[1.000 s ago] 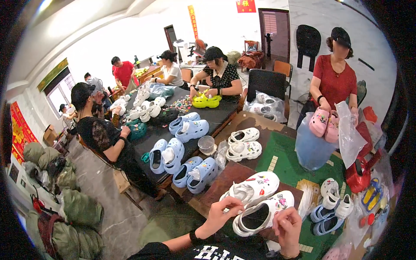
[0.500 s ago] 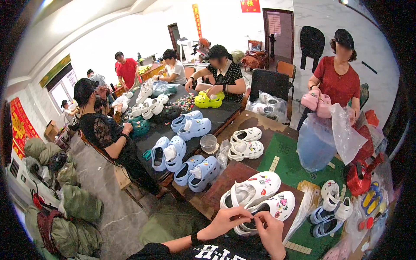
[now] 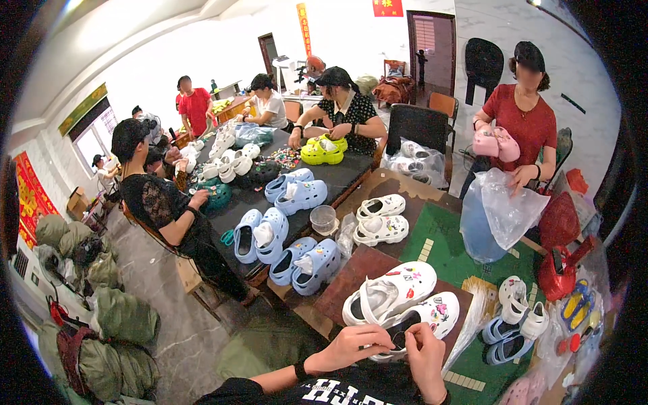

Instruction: Inspecting clogs and attaching decorative charms in a factory finishing area.

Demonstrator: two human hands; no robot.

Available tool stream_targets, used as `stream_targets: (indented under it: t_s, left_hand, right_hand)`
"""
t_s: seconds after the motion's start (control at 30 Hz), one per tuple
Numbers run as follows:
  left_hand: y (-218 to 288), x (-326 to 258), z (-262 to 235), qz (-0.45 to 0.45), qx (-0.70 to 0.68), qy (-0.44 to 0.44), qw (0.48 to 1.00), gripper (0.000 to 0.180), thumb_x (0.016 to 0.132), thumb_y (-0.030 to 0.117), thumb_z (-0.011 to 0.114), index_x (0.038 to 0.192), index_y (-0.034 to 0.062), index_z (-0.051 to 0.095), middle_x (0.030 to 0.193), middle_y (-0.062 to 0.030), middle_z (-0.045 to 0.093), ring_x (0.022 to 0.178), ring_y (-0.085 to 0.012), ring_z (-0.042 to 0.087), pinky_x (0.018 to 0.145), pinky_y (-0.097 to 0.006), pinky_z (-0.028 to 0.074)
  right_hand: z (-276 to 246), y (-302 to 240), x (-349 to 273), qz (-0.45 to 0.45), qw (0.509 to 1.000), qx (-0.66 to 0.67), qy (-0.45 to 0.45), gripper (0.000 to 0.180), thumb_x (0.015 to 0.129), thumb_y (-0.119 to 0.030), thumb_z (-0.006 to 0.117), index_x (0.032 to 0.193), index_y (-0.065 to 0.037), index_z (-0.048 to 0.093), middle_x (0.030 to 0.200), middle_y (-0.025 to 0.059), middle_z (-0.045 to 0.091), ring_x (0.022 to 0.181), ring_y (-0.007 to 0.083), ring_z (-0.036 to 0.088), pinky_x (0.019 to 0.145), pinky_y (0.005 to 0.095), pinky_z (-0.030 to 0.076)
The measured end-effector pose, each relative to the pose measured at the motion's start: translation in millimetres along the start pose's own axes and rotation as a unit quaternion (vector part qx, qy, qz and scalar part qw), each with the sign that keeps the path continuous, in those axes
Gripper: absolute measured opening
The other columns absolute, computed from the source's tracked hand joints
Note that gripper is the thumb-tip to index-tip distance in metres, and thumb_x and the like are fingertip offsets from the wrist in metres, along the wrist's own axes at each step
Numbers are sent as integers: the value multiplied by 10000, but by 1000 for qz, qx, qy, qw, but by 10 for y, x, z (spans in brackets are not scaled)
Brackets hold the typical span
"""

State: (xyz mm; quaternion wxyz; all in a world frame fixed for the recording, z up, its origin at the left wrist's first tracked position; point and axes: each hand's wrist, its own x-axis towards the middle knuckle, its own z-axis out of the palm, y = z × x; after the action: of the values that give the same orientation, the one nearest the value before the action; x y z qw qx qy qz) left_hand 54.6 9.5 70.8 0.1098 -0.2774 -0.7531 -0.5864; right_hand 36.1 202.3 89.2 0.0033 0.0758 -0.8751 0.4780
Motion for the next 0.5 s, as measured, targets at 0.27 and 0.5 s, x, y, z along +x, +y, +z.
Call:
stream_targets:
  t_s: [0.27, 0.5]
  left_hand:
    - [-73, -35, 14, 107, 143, 7, 984, 189, 809, 84, 710, 985, 23, 678, 979, -70, 644, 867, -222, 659, 733, -326, 543]
    - [8, -106, 94, 28, 109, 61, 992, 139, 834, 70, 701, 955, 17, 657, 901, -78, 655, 800, -213, 658, 699, -316, 531]
  right_hand:
    - [22, 13, -13, 5, 999, 17, -35, 110, 866, -96, 641, 883, 5, 604, 613, 106, 624, 533, 156, 618, 518, 289, 435]
    - [-3, -83, -104, -29, 999, 6, -32, 126, 847, -55, 663, 959, -4, 636, 768, 111, 671, 560, 137, 581, 541, 274, 456]
